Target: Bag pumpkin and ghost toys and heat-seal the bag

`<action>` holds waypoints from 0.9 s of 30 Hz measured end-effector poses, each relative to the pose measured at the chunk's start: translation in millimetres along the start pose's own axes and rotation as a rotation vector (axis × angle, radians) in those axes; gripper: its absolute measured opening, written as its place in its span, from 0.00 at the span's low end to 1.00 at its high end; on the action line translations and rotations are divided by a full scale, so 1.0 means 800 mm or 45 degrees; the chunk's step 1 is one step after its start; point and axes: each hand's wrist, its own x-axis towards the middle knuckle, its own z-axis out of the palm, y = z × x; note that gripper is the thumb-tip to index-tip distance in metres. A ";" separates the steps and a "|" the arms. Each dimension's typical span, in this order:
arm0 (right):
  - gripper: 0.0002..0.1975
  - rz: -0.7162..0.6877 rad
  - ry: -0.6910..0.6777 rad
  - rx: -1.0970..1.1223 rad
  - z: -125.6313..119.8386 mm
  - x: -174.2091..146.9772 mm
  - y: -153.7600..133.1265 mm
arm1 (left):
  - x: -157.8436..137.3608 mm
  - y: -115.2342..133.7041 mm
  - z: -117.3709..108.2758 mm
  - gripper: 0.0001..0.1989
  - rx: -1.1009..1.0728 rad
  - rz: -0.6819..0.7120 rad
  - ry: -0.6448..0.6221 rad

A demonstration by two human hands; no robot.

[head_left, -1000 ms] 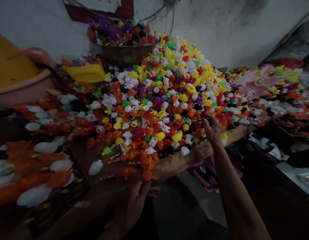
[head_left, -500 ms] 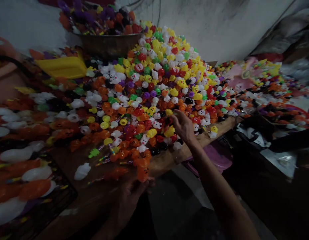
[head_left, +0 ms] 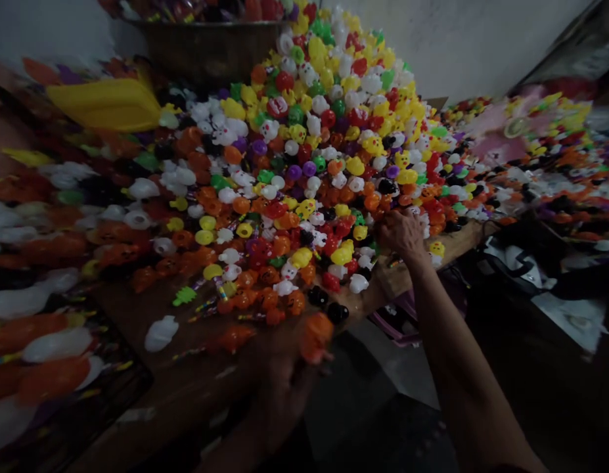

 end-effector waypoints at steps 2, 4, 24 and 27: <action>0.21 0.070 0.014 -0.006 0.009 -0.002 -0.017 | 0.005 0.018 0.024 0.24 0.027 0.034 -0.317; 0.19 0.132 0.011 -0.018 0.015 -0.003 -0.032 | 0.021 0.030 0.046 0.22 0.050 0.080 -0.449; 0.29 0.581 0.974 1.157 0.011 -0.011 -0.006 | 0.140 0.031 0.026 0.34 -0.466 -0.089 -0.233; 0.28 0.667 0.937 1.423 -0.002 -0.018 -0.001 | 0.140 0.022 0.029 0.34 -0.459 -0.060 -0.235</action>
